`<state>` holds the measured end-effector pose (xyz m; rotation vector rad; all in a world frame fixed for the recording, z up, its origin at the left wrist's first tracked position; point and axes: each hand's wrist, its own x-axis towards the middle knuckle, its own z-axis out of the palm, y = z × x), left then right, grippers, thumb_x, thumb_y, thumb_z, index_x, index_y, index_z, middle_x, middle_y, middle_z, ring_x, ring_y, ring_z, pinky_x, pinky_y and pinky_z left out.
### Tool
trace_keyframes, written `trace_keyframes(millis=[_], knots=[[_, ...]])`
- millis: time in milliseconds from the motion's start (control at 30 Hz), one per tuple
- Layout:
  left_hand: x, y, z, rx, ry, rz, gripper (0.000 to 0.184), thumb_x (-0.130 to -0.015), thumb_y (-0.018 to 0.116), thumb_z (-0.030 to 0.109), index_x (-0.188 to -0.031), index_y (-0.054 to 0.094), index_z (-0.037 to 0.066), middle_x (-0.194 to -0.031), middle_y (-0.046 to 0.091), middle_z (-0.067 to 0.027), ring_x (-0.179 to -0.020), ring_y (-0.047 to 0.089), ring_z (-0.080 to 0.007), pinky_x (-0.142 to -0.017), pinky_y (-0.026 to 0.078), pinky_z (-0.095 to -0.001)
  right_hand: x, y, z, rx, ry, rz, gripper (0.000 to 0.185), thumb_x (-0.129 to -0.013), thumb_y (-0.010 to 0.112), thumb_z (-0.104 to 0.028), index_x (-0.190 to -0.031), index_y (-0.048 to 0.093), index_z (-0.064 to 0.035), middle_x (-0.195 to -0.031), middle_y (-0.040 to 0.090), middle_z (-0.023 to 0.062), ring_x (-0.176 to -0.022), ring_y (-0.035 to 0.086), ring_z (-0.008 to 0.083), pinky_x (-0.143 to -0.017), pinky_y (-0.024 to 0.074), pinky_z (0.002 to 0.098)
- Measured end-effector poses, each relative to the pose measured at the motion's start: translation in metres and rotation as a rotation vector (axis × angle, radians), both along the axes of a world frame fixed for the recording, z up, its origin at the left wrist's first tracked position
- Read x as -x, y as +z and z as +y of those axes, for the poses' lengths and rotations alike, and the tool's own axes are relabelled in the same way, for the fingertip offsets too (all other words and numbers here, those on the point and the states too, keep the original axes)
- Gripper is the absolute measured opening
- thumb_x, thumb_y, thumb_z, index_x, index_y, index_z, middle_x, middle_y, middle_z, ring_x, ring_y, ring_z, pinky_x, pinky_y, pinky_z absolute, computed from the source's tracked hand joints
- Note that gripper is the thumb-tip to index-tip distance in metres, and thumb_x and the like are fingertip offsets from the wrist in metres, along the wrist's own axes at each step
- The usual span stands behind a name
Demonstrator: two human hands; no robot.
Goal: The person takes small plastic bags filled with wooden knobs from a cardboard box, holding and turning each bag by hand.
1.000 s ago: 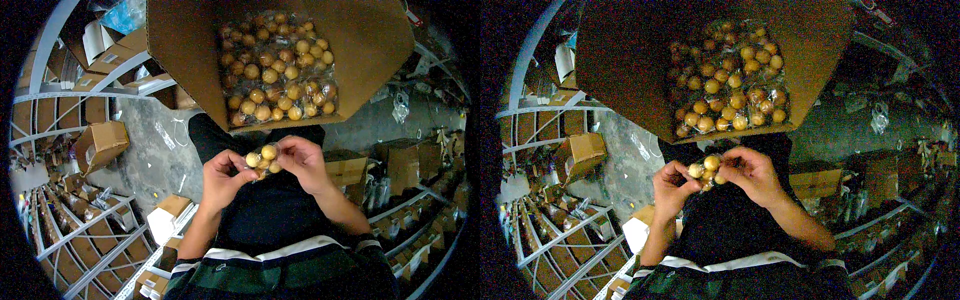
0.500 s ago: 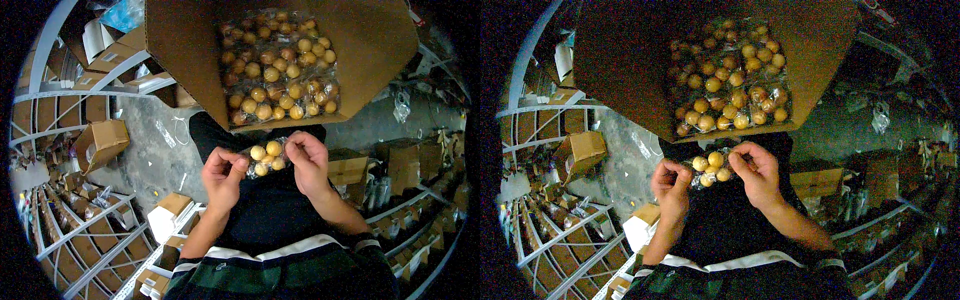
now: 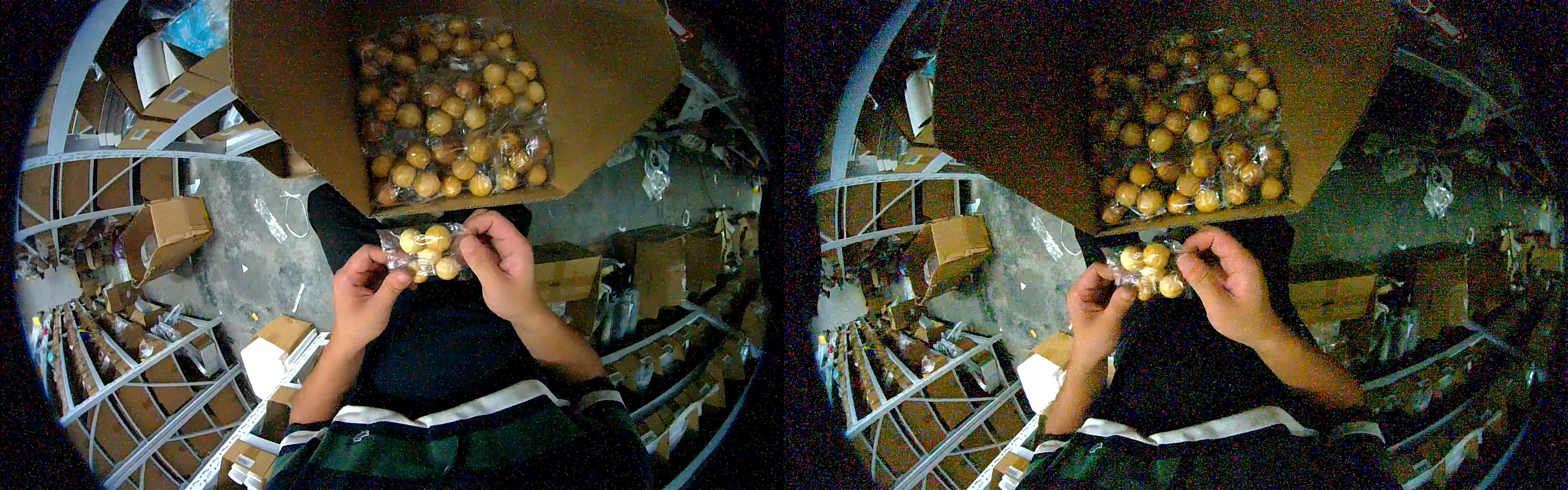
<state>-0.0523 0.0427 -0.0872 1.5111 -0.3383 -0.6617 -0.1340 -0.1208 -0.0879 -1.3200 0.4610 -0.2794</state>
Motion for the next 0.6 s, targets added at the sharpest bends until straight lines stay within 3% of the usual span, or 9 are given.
trace_keyframes(millis=[67,133,167,233,333,367,433,500,600], knots=[[0.004,-0.002,-0.002,0.16,0.11,0.164,0.015,-0.08,0.064,0.004,-0.089,0.052,0.002,-0.085,0.061,-0.006,-0.071,0.058,-0.0113,-0.064,0.048,-0.0228,0.002,-0.002,0.0,-0.091,-0.02,-0.012,0.012,-0.084,0.058,-0.013,-0.088,0.053,-0.0033,-0.079,0.054,0.0019,-0.074,0.05,0.0089,-0.067,0.0426,0.0231],[0.004,-0.004,0.001,0.141,0.103,0.128,0.015,-0.079,0.065,0.003,-0.088,0.053,0.002,-0.082,0.061,-0.006,-0.069,0.058,-0.0113,-0.062,0.048,-0.0227,0.006,-0.007,-0.004,0.263,0.148,-0.01,0.015,-0.084,0.058,-0.018,-0.085,0.054,-0.0032,-0.074,0.056,0.0053,-0.07,0.054,0.0131,-0.063,0.0435,0.0265],[0.004,-0.005,0.002,0.122,0.096,0.09,0.015,-0.078,0.066,0.002,-0.086,0.053,0.002,-0.08,0.061,-0.006,-0.066,0.058,-0.0112,-0.06,0.048,-0.0225,0.006,-0.003,-0.005,0.334,0.197,-0.005,0.017,-0.084,0.057,-0.02,-0.081,0.054,-0.003,-0.069,0.057,0.0107,-0.066,0.059,0.0213,-0.059,0.0443,0.0312],[0.001,0.0,0.003,0.108,0.074,0.107,0.016,-0.076,0.068,0.001,-0.083,0.054,0.002,-0.077,0.06,-0.0034,-0.064,0.056,-0.0095,-0.059,0.047,-0.0215,0.006,0.002,-0.005,0.321,0.217,0.052,0.016,-0.085,0.054,-0.017,-0.078,0.054,-0.0026,-0.067,0.057,0.0138,-0.065,0.06,0.0284,-0.056,0.0448,0.0344],[-0.004,0.002,0.004,0.061,0.086,0.122,0.016,-0.076,0.069,0.001,-0.083,0.055,0.002,-0.074,0.057,-0.001,-0.062,0.053,-0.0079,-0.056,0.044,-0.0207,0.007,0.007,-0.012,0.357,0.275,0.08,0.013,-0.085,0.053,-0.014,-0.078,0.055,-0.0028,-0.068,0.056,0.0152,-0.066,0.058,0.0317,-0.057,0.0449,0.0359],[-0.004,0.002,0.004,0.038,0.085,0.098,0.016,-0.075,0.069,0.002,-0.083,0.055,0.002,-0.072,0.056,0.0,-0.061,0.052,-0.0073,-0.056,0.043,-0.0204,0.006,0.005,-0.014,0.356,0.271,0.081,0.013,-0.085,0.053,-0.014,-0.078,0.055,-0.0028,-0.068,0.056,0.0152,-0.066,0.058,0.0317,-0.057,0.0449,0.0359],[-0.005,0.001,0.006,0.015,0.086,0.074,0.016,-0.075,0.069,0.003,-0.084,0.056,0.003,-0.071,0.055,0.001,-0.06,0.051,-0.0067,-0.055,0.042,-0.0201,0.007,0.002,-0.017,0.621,0.274,-0.005,0.01,-0.084,0.054,-0.012,-0.079,0.055,-0.0031,-0.068,0.056,0.0145,-0.063,0.057,0.0323,-0.056,0.0446,0.036],[-0.004,0.001,0.01,-0.019,0.082,-0.045,0.017,-0.074,0.071,0.003,-0.084,0.057,0.002,-0.069,0.054,0.0017,-0.061,0.051,-0.0064,-0.055,0.042,-0.0202,0.008,0.007,-0.019,0.611,0.282,-0.037,0.009,-0.083,0.054,-0.011,-0.079,0.056,-0.0031,-0.069,0.055,0.0139,-0.063,0.057,0.0312,-0.056,0.0444,0.0359],[-0.002,0.007,0.007,0.042,0.105,0.043,0.012,-0.077,0.068,0.005,-0.081,0.057,0.003,-0.064,0.051,0.0021,-0.055,0.046,-0.0056,-0.051,0.039,-0.0197,0.015,0.008,-0.024,0.502,0.318,-0.049,0.009,-0.084,0.054,-0.011,-0.08,0.056,-0.0035,-0.07,0.055,0.0101,-0.063,0.056,0.0256,-0.056,0.044,0.0342]])
